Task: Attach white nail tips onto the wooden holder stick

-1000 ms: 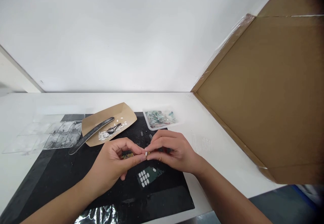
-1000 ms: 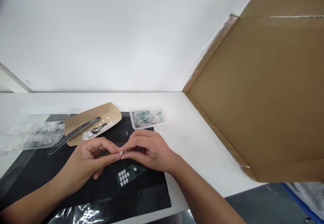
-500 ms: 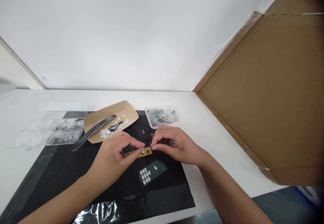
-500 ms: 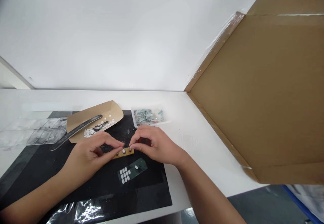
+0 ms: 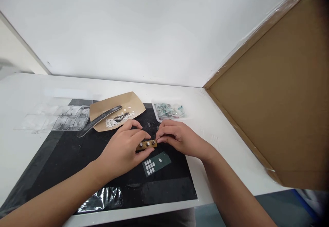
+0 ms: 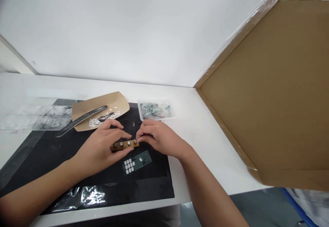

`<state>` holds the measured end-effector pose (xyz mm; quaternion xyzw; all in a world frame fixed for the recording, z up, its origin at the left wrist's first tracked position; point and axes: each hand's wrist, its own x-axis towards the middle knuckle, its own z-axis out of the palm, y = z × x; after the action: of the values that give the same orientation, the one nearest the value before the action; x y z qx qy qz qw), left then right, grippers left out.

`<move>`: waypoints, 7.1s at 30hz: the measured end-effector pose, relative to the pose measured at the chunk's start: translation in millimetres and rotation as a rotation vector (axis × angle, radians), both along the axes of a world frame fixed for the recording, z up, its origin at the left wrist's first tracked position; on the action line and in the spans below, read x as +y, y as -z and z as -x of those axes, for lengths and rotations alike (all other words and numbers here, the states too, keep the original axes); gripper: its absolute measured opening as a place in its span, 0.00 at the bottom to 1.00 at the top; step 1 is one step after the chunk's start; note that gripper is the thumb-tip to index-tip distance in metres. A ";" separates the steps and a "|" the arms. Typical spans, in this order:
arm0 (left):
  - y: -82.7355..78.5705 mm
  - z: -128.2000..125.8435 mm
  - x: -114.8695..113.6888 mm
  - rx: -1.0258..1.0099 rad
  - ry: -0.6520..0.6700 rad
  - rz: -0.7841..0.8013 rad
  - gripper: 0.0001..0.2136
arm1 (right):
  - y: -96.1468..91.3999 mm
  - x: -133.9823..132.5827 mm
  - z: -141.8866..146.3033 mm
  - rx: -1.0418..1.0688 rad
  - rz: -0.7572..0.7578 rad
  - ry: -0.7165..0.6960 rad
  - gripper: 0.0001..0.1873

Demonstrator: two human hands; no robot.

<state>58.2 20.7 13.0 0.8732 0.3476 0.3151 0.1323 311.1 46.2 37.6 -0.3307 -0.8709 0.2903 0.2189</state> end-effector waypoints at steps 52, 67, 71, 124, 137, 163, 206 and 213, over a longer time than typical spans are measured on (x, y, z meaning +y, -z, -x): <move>19.2 -21.8 -1.2 -0.122 -0.113 0.104 0.05 | 13.9 10.7 6.6 0.148 0.586 0.259 0.17; 15.0 -16.3 -1.5 -0.043 -0.066 -0.002 0.06 | 11.0 12.6 -8.5 0.365 0.414 0.359 0.27; 5.9 -10.0 -1.0 -0.097 -0.040 -0.027 0.06 | 9.8 10.5 -7.4 0.369 0.357 0.325 0.30; -13.1 48.2 30.2 0.071 0.178 -0.300 0.18 | 28.1 2.8 6.9 0.035 0.163 0.164 0.13; -0.9 30.3 27.2 0.200 0.200 -0.260 0.16 | 28.4 0.3 10.9 0.010 0.084 0.169 0.06; -8.4 32.7 28.3 0.135 0.227 -0.265 0.30 | 10.5 2.5 -6.4 0.243 0.037 0.452 0.02; -42.4 23.0 11.7 0.016 0.432 0.199 0.06 | 6.9 -19.1 24.4 0.251 0.184 -0.095 0.06; -46.0 20.1 4.4 0.034 0.422 0.171 0.07 | 6.7 -18.7 24.0 0.302 0.260 -0.124 0.11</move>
<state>38.1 25.1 59.0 0.9174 0.1848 0.2349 0.2629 287.1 27.5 30.9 -0.2546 -0.8021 0.4595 0.2842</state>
